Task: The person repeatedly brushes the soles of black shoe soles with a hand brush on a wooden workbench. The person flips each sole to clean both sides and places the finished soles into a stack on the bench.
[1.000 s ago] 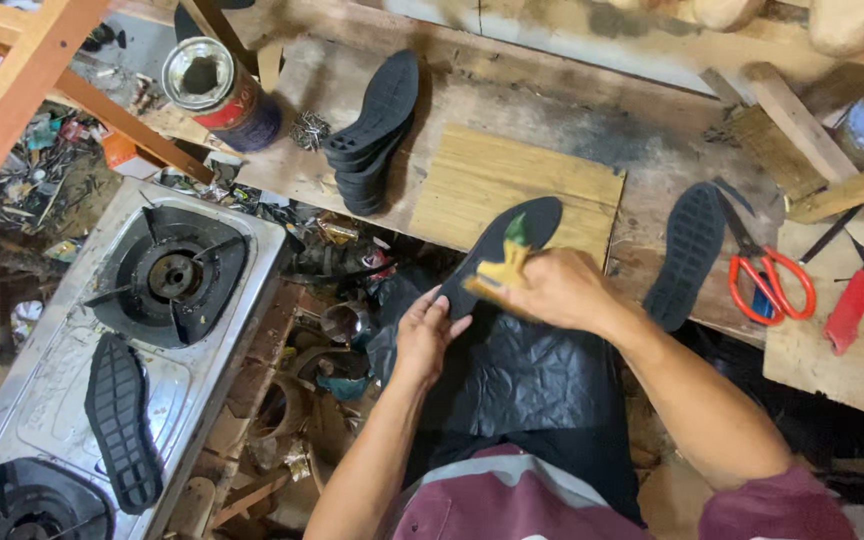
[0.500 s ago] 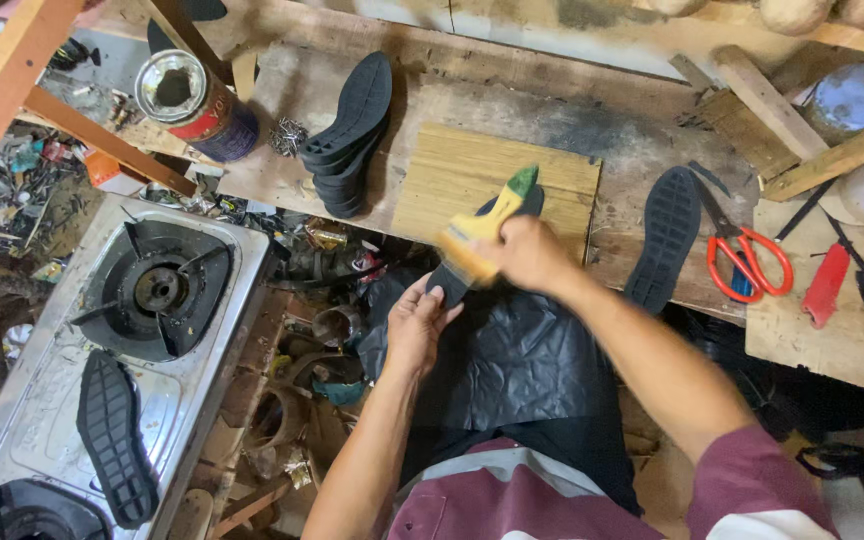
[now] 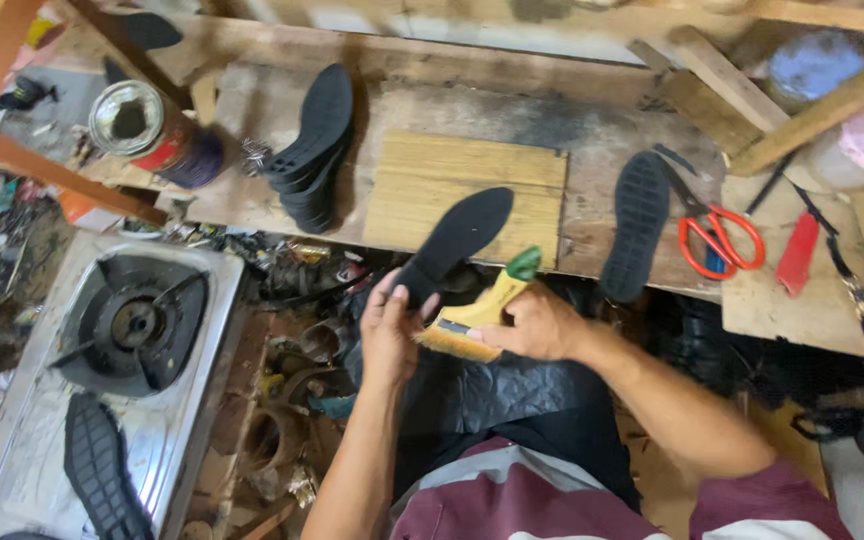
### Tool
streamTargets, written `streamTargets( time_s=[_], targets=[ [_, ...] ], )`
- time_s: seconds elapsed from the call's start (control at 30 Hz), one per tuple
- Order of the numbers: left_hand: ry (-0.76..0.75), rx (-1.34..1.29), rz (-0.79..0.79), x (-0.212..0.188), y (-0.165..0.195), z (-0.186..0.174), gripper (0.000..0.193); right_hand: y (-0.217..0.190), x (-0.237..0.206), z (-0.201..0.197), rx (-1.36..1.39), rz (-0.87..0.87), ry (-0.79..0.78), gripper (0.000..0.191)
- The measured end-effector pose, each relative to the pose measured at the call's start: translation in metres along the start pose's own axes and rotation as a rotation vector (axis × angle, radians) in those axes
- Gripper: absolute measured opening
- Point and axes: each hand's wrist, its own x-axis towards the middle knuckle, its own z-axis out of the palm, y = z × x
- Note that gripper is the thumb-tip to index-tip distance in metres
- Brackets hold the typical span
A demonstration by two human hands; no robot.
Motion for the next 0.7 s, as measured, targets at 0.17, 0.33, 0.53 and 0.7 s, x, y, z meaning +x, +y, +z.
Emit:
streamTargets(
  time_s=[0.17, 0.33, 0.53, 0.7],
  targets=[
    [-0.153, 0.091, 0.103, -0.016, 0.016, 0.041, 0.039, 0.014, -0.058, 0.044, 0.154, 0.447, 0.002, 0.038],
    [-0.286, 0.610, 0.181, -0.025, 0.004, 0.105, 0.044, 0.043, -0.104, 0.097, 0.287, 0.365, 0.248, 0.035],
    [-0.749, 1.062, 0.849, -0.011, -0.065, 0.180, 0.050, 0.071, -0.119, 0.122, -0.033, 0.652, 0.103, 0.050],
    [-1.067, 1.380, 0.613, -0.006, -0.114, 0.192, 0.050, 0.068, -0.124, 0.119, 0.194, 0.170, 0.391, 0.033]
  ],
)
